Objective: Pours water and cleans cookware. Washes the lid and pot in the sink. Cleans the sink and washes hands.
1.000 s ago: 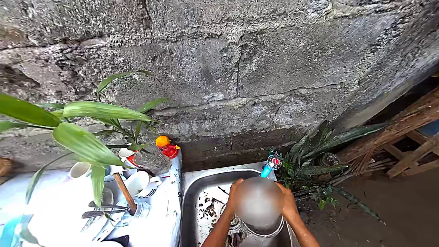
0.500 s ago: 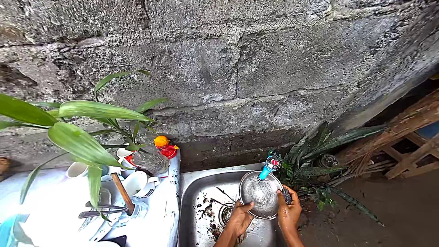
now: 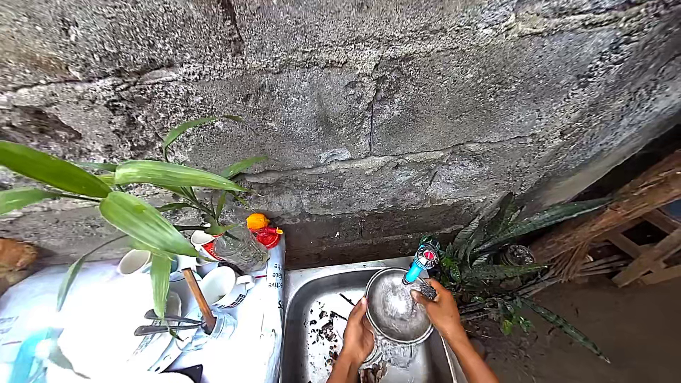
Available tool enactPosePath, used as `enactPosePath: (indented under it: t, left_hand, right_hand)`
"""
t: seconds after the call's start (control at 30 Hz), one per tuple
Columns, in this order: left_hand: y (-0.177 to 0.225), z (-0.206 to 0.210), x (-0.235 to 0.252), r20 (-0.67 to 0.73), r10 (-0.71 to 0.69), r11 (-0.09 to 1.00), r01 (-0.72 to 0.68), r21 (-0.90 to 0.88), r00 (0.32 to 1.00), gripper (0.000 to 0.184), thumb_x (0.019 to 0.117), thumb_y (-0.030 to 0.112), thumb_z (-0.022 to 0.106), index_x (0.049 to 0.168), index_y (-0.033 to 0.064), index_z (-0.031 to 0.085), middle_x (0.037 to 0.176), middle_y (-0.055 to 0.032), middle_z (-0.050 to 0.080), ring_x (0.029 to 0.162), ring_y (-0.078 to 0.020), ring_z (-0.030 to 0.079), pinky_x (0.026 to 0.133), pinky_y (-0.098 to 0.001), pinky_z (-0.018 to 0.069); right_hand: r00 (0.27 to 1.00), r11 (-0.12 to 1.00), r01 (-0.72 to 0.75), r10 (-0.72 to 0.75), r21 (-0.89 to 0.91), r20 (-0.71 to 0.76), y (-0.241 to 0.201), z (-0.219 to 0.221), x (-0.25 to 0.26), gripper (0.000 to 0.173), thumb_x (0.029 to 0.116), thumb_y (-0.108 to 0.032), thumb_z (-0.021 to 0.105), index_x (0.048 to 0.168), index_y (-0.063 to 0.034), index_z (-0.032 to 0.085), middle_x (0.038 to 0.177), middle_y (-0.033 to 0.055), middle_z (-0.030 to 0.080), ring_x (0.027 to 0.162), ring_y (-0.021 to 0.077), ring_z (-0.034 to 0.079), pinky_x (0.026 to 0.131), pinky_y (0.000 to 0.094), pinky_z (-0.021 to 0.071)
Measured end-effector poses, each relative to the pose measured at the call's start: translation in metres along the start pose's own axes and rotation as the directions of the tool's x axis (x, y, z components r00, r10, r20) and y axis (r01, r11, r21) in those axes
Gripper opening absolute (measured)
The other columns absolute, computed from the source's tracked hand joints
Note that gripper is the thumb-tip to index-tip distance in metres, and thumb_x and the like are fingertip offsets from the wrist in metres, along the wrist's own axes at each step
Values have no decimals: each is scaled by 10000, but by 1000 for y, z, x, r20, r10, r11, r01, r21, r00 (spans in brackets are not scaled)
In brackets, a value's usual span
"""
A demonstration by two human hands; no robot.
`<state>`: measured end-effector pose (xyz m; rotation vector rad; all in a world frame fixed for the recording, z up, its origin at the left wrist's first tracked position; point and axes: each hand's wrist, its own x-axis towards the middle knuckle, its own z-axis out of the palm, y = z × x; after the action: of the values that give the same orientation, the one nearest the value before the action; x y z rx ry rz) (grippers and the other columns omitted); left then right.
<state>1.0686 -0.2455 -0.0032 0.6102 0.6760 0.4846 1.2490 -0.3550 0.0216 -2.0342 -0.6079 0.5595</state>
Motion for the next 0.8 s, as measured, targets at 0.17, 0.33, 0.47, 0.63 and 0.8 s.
enactPosePath:
  t: [0.17, 0.33, 0.47, 0.63, 0.8]
  left_hand:
    - [-34, 11, -14, -58, -38, 981, 26, -192, 998, 836, 863, -228, 536, 1533, 123, 181, 1285, -236, 579, 977, -377, 696, 772, -537, 610]
    - [-16, -3, -8, -56, -87, 996, 88, 10, 995, 723, 856, -227, 513, 1481, 62, 292, 1202, -228, 626, 917, -346, 705, 722, -495, 618]
    - [-5, -3, -14, -12, -110, 972, 110, 206, 994, 694, 828, -193, 528, 1449, 52, 335, 1133, -169, 652, 872, -262, 697, 676, -424, 604]
    - [-1, -3, -22, -14, -176, 937, 172, 303, 984, 746, 812, -216, 535, 1482, 54, 350, 1200, -183, 641, 916, -283, 695, 696, -448, 609]
    - [-1, -10, -24, -42, -169, 911, 173, 374, 985, 752, 760, -203, 555, 1454, 47, 409, 1169, -154, 664, 875, -219, 687, 655, -376, 581]
  right_hand:
    - [991, 985, -96, 80, -145, -107, 6, 29, -11, 612, 934, -278, 755, 1409, 32, 526, 1311, 292, 599, 1223, 428, 599, 1052, 589, 468]
    - [940, 819, 339, -316, -462, 130, 17, 64, -29, 674, 1062, -359, 379, 1514, 141, 357, 1630, 331, 245, 1545, 478, 177, 1269, 588, 104]
    - [717, 738, 657, -548, -153, 431, 16, 69, -30, 515, 1059, -117, 353, 1549, 37, 389, 1644, 216, 320, 1555, 334, 256, 1282, 516, 181]
    - [694, 669, 704, -580, -237, 427, 18, 70, -3, 568, 1034, -77, 447, 1589, -16, 341, 1659, 210, 288, 1559, 348, 237, 1272, 542, 207]
    - [752, 664, 645, -464, -379, 468, 10, 63, 13, 638, 1069, -235, 472, 1625, -29, 236, 1703, 157, 191, 1586, 333, 136, 1264, 594, 127]
